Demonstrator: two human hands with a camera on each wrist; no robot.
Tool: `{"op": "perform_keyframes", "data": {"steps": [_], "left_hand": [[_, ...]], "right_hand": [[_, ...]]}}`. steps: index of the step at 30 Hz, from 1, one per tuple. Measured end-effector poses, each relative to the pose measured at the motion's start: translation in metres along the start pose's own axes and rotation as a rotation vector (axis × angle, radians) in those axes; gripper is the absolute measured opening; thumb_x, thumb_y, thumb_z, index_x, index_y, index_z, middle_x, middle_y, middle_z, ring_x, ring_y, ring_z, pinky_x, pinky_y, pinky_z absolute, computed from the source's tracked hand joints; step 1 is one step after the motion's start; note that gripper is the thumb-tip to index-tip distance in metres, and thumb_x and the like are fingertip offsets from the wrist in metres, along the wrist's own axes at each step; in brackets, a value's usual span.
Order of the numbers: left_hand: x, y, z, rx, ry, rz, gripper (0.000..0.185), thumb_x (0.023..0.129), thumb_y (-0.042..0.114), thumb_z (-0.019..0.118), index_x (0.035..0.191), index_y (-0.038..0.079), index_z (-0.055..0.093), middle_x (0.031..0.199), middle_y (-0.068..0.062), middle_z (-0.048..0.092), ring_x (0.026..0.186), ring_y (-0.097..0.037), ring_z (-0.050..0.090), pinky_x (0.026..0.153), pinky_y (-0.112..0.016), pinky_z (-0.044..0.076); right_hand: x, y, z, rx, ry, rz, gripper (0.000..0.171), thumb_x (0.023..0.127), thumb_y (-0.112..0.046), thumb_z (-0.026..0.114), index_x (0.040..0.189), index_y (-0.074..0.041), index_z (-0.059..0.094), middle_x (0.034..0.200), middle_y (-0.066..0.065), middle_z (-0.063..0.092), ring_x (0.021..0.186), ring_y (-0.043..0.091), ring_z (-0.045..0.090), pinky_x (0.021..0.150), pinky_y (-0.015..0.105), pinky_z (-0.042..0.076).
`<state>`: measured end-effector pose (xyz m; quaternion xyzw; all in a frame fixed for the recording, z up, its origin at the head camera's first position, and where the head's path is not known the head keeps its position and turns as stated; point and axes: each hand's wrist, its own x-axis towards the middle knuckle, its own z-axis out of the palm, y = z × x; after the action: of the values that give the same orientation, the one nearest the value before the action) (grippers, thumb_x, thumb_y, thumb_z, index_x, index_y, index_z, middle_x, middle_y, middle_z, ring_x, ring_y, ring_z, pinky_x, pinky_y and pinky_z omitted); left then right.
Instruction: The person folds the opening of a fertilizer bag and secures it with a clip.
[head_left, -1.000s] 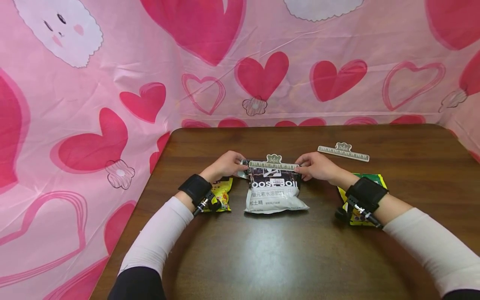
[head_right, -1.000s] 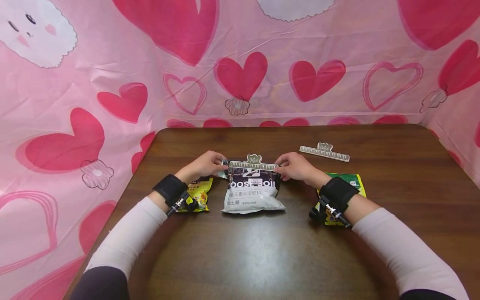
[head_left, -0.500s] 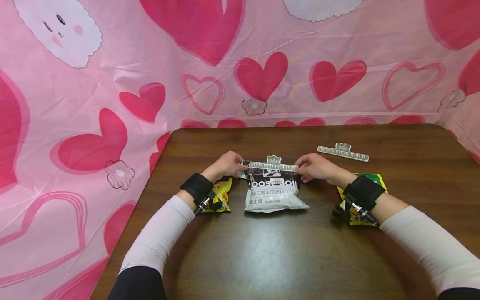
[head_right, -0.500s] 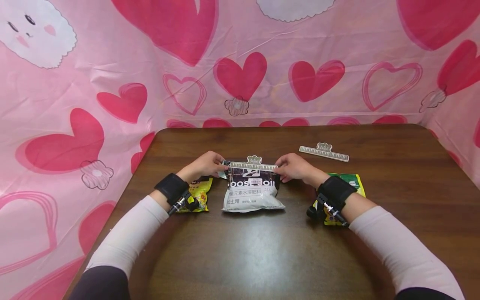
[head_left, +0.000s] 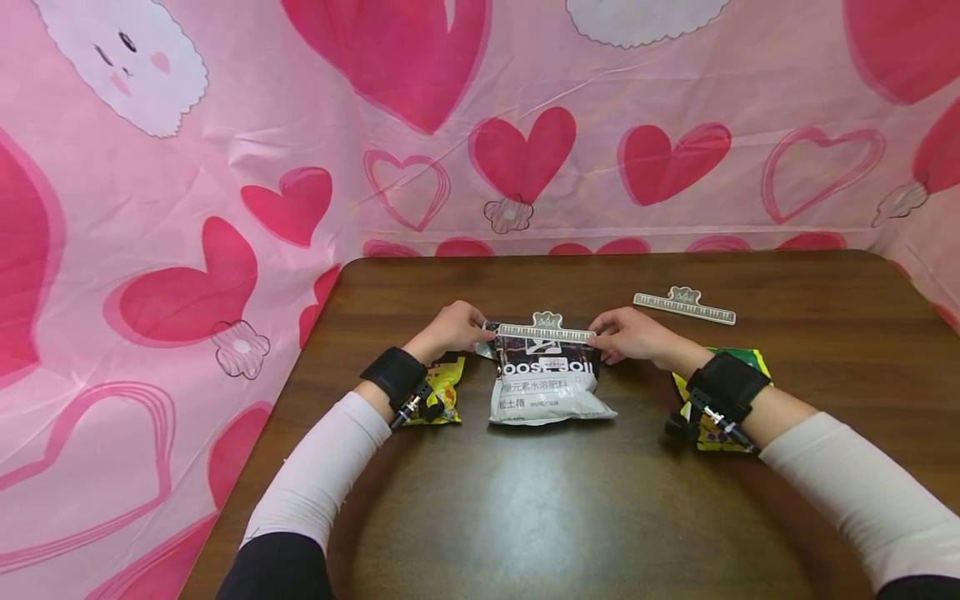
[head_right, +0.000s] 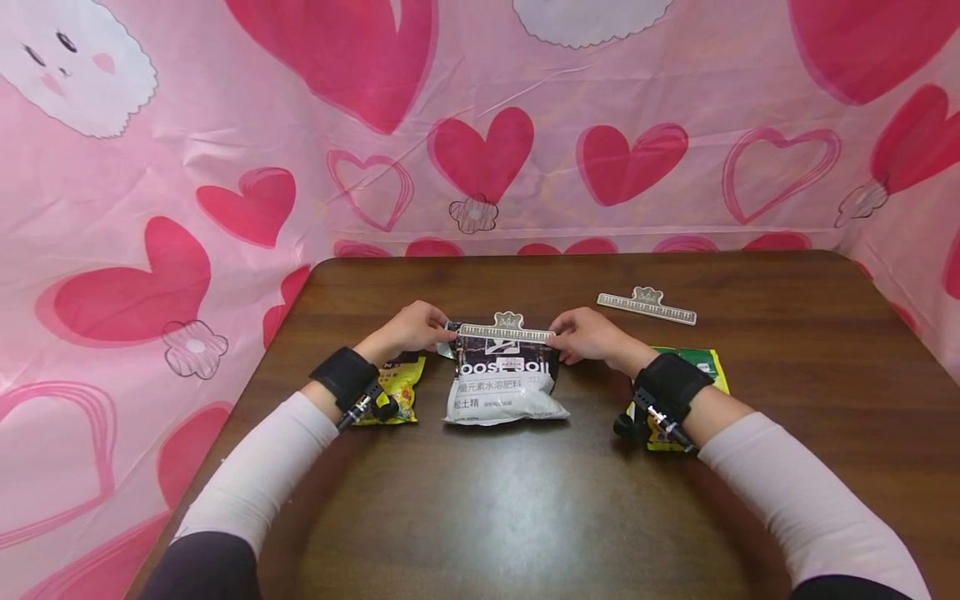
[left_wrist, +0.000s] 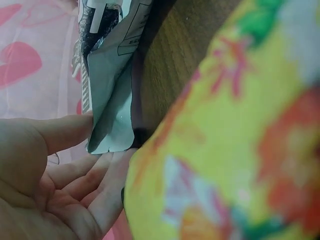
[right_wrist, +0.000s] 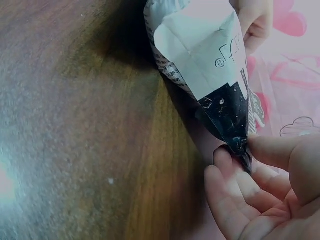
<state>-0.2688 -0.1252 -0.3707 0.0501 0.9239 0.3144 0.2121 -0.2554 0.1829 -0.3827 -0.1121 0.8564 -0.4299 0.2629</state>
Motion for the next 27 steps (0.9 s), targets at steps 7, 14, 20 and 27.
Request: {"op": "perform_keyframes", "data": {"steps": [7, 14, 20, 27], "left_hand": [[-0.003, 0.003, -0.003, 0.129, 0.079, 0.067, 0.035, 0.092, 0.026, 0.070, 0.116, 0.000, 0.071, 0.111, -0.015, 0.073, 0.093, -0.024, 0.069, 0.081, -0.034, 0.056], [-0.007, 0.026, 0.001, 0.168, 0.295, 0.240, 0.035, 0.093, 0.021, 0.069, 0.120, -0.001, 0.067, 0.107, -0.015, 0.072, 0.097, -0.029, 0.067, 0.085, -0.041, 0.055], [-0.002, 0.067, 0.020, 0.077, 0.208, 0.373, 0.033, 0.094, 0.024, 0.067, 0.119, 0.003, 0.069, 0.106, -0.009, 0.074, 0.096, -0.021, 0.069, 0.085, -0.033, 0.054], [0.000, 0.121, 0.054, 0.026, 0.039, 0.406, 0.034, 0.094, 0.030, 0.067, 0.120, 0.007, 0.068, 0.106, -0.004, 0.074, 0.096, -0.014, 0.068, 0.081, -0.022, 0.051]], "right_hand": [[-0.008, -0.002, -0.010, -0.104, 0.038, -0.031, 0.031, 0.096, -0.015, 0.063, 0.119, 0.006, 0.063, 0.100, 0.019, 0.072, 0.084, 0.020, 0.069, 0.076, 0.036, 0.060], [-0.033, -0.008, -0.039, -0.226, 0.118, -0.054, 0.032, 0.096, -0.020, 0.065, 0.119, 0.001, 0.064, 0.101, 0.019, 0.071, 0.086, 0.025, 0.068, 0.078, 0.039, 0.060], [-0.065, 0.002, -0.067, -0.262, 0.189, -0.020, 0.037, 0.096, -0.029, 0.065, 0.122, -0.003, 0.064, 0.106, 0.019, 0.070, 0.086, 0.026, 0.066, 0.074, 0.034, 0.059], [-0.106, 0.042, -0.092, -0.344, 0.253, 0.038, 0.047, 0.097, -0.038, 0.062, 0.127, -0.002, 0.061, 0.117, 0.024, 0.067, 0.094, 0.029, 0.068, 0.077, 0.041, 0.059]]}}
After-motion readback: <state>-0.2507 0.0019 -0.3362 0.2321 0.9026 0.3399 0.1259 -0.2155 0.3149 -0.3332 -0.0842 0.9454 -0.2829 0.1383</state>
